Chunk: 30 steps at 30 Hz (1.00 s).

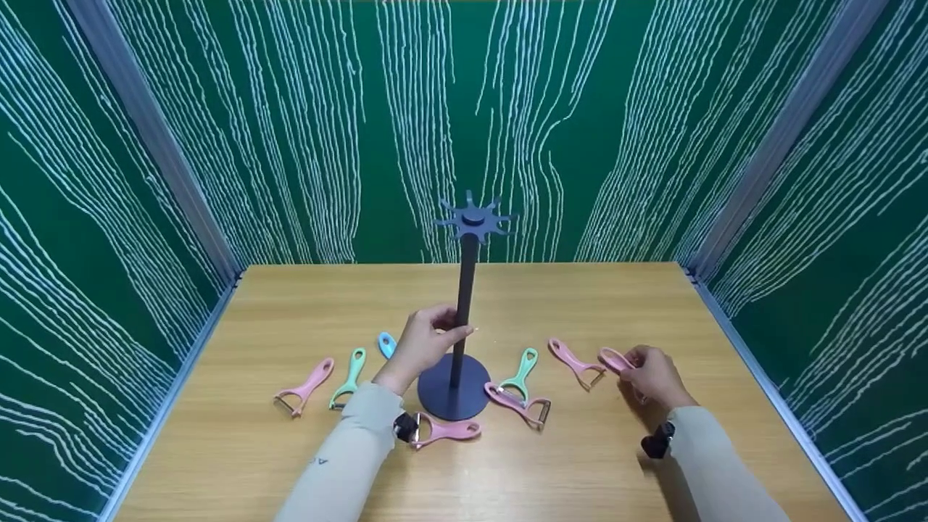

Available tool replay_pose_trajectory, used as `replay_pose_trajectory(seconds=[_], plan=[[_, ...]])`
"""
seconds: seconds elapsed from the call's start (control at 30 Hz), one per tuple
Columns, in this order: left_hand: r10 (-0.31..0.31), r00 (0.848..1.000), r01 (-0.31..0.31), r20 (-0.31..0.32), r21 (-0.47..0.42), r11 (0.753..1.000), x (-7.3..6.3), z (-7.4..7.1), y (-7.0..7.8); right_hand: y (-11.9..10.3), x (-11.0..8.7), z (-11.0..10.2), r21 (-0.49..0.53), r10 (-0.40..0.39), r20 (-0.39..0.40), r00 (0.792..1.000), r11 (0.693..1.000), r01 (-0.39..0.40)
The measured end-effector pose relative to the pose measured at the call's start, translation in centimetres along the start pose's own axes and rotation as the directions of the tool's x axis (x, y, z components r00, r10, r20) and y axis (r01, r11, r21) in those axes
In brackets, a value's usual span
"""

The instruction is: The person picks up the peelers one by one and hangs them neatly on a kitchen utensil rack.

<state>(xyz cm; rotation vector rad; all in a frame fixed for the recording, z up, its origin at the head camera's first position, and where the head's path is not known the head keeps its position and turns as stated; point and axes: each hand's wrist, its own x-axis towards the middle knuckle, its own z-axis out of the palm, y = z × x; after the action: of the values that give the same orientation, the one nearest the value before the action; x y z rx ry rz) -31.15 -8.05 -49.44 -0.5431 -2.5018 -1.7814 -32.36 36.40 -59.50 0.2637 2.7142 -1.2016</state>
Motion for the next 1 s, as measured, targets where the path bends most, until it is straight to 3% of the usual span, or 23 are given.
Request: replay_pose_trajectory(seconds=[0.43,0.8,1.0], plan=[[-0.014,1.0,0.015,0.013,-0.028,1.0,0.0,-0.1,-0.3,-2.0,-1.3,-1.3,0.093,0.011,0.013,1.0,0.996,-0.012],[-0.014,1.0,0.015,0.016,-0.037,0.999,0.3,-0.1,-0.3,-3.4,-2.3,-1.6,0.133,-0.05,-0.029,0.998,0.99,0.053],[0.028,0.999,-0.028,0.016,-0.041,0.999,0.3,-0.1,-0.5,-3.9,-2.3,-1.5,0.111,-0.117,-0.113,0.987,0.985,0.13]])
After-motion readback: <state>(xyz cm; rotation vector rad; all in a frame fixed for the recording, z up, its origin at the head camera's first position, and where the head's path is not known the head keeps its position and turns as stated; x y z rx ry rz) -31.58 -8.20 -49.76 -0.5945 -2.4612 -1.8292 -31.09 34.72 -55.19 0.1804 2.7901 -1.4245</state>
